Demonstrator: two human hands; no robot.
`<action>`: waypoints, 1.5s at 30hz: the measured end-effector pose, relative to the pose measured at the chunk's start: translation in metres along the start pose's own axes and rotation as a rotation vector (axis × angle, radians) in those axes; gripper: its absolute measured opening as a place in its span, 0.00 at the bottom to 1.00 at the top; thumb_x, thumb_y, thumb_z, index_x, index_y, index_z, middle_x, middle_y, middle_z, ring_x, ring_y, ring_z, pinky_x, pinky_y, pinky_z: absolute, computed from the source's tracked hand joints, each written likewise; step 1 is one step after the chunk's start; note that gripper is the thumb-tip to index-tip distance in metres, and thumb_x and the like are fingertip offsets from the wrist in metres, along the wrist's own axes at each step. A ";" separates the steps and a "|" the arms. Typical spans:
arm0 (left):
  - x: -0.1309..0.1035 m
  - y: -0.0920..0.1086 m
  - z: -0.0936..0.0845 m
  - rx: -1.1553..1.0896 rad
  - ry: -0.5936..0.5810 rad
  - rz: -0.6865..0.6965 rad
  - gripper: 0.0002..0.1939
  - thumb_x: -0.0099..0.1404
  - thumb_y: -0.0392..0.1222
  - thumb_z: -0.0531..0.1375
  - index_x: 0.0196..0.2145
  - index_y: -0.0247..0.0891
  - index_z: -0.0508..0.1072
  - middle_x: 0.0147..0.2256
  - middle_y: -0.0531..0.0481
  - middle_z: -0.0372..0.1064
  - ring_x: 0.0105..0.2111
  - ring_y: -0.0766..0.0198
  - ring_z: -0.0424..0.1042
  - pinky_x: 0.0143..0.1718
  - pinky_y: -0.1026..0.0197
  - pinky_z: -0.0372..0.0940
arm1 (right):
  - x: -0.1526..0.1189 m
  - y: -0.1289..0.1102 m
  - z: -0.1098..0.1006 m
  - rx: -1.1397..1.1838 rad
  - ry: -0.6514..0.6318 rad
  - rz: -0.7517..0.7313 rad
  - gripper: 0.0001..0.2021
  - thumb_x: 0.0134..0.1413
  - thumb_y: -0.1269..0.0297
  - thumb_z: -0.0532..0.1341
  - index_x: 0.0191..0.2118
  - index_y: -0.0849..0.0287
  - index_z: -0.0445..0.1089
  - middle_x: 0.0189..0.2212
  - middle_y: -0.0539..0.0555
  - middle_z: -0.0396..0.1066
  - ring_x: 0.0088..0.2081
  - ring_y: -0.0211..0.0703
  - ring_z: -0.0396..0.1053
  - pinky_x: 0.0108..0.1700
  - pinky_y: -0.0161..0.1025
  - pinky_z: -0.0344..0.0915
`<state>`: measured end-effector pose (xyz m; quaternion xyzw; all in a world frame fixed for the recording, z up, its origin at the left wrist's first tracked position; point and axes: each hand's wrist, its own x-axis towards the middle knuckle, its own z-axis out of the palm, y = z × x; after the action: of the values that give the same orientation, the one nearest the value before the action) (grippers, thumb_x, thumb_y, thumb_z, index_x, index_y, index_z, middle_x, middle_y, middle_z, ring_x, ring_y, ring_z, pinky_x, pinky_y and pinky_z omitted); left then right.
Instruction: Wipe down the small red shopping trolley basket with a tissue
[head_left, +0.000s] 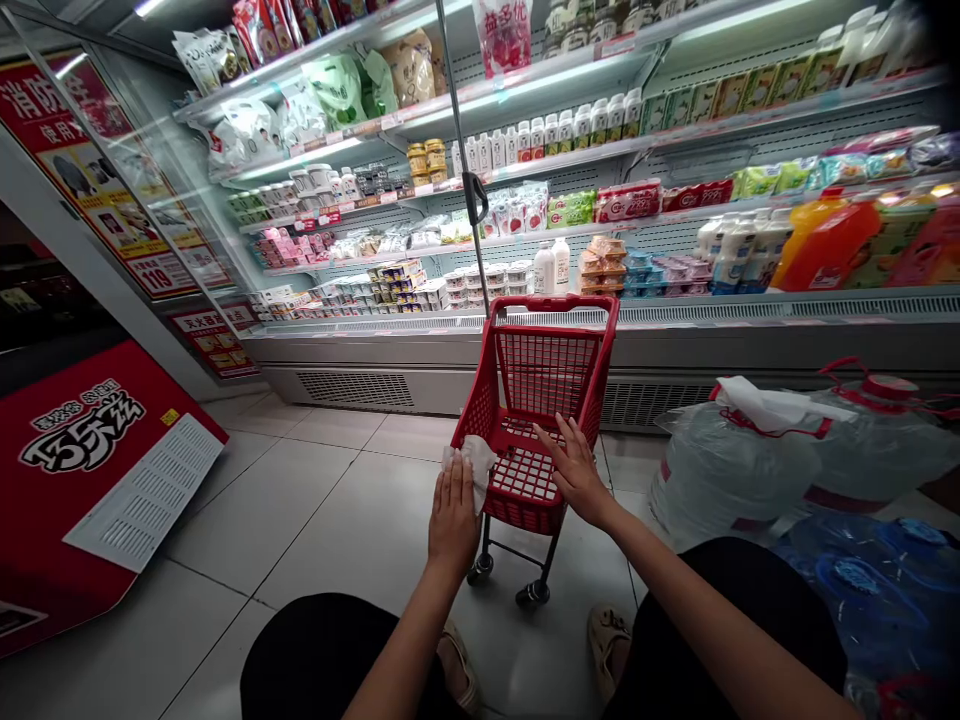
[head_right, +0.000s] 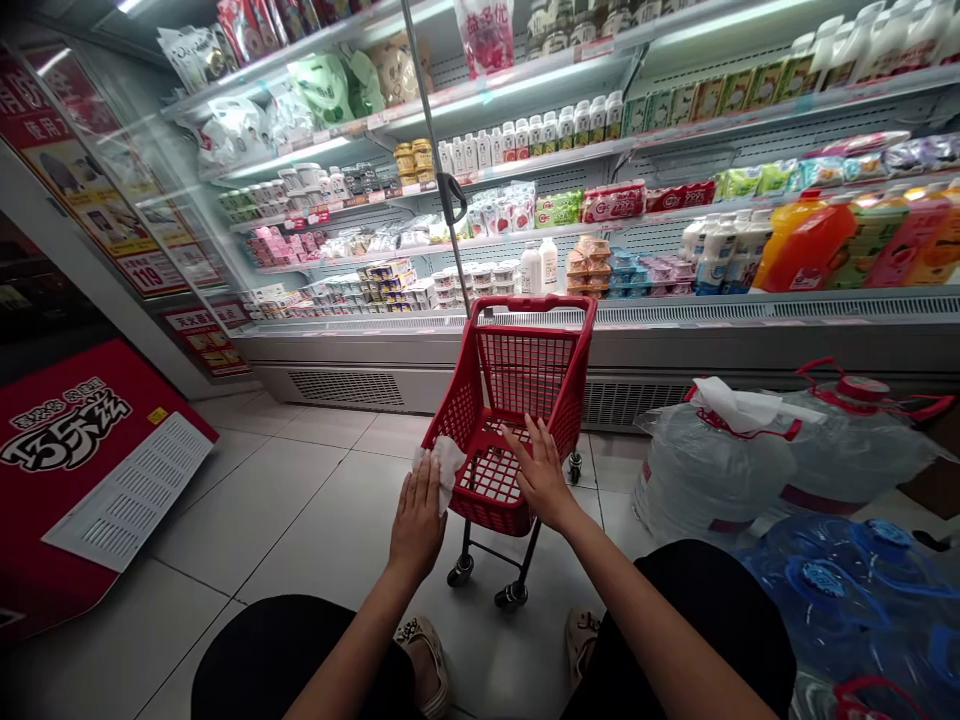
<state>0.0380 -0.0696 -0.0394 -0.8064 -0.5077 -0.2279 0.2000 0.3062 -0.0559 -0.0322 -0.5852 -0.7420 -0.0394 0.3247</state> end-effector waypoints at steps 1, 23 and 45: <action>0.000 0.008 0.001 -0.021 0.003 0.006 0.40 0.70 0.31 0.51 0.75 0.33 0.42 0.72 0.35 0.50 0.73 0.48 0.51 0.70 0.42 0.56 | -0.001 -0.001 0.000 0.010 -0.003 -0.003 0.48 0.59 0.77 0.50 0.74 0.31 0.24 0.77 0.42 0.15 0.76 0.61 0.32 0.71 0.65 0.51; -0.014 0.064 -0.021 -0.007 -0.065 0.297 0.44 0.65 0.27 0.50 0.76 0.34 0.41 0.75 0.43 0.39 0.75 0.55 0.41 0.72 0.48 0.52 | -0.016 -0.025 -0.004 -0.313 0.018 -0.078 0.31 0.72 0.60 0.49 0.76 0.52 0.46 0.75 0.52 0.46 0.76 0.52 0.40 0.75 0.57 0.40; -0.026 0.053 -0.012 0.030 -0.030 0.377 0.41 0.68 0.25 0.49 0.75 0.42 0.47 0.75 0.51 0.43 0.74 0.55 0.45 0.71 0.49 0.55 | -0.013 -0.004 -0.027 -0.247 0.006 -0.210 0.36 0.71 0.56 0.52 0.77 0.46 0.35 0.74 0.48 0.50 0.73 0.51 0.52 0.73 0.57 0.45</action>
<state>0.0746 -0.1162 -0.0492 -0.8874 -0.3540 -0.1670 0.2435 0.3156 -0.0800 -0.0160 -0.5398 -0.7877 -0.1655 0.2465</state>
